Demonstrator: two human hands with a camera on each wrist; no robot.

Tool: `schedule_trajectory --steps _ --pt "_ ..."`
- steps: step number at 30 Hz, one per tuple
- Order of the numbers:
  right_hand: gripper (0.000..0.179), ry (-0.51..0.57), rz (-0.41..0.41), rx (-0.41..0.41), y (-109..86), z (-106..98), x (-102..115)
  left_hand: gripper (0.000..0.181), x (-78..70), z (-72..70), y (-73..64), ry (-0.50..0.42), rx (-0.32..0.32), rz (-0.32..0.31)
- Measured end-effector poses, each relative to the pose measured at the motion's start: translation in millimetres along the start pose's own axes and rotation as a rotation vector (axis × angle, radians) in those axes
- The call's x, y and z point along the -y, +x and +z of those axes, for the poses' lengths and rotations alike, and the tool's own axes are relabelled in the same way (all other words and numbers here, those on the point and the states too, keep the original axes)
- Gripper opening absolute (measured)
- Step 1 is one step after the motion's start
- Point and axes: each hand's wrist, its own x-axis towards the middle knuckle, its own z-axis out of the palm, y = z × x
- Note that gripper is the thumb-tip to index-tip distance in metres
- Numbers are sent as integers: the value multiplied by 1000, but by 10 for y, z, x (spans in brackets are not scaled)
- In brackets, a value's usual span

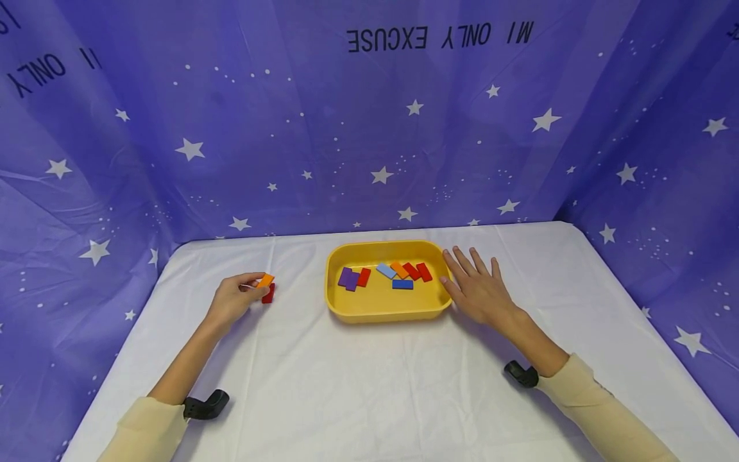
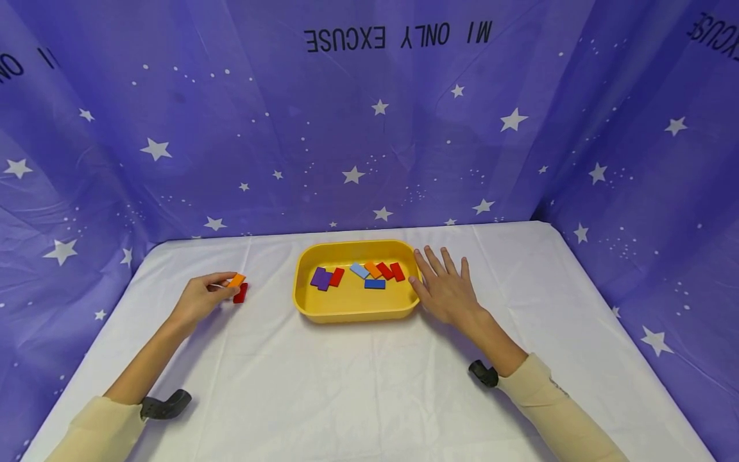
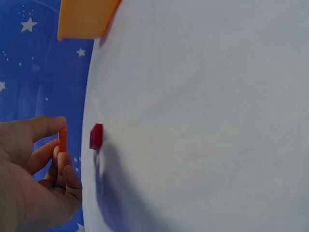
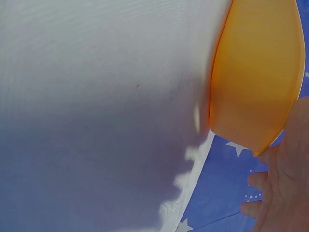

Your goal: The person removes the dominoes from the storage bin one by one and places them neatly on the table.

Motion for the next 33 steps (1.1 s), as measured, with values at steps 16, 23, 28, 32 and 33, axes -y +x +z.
schedule_trajectory --steps 16,23,28,32,33 --pt "69 -4 -2 7 3 -5 2 50 236 5 46 59 -103 -99" --pt "68 0 4 7 -3 -8 -9 48 244 28 75 95 -112 -92" --pt "69 -2 2 8 0 -4 -8 47 257 29 71 96 -120 -97" --pt "69 1 1 11 2 -12 3 47 261 25 54 100 -126 -93" --pt "69 -1 1 11 3 -15 6 47 263 25 51 103 -127 -93"
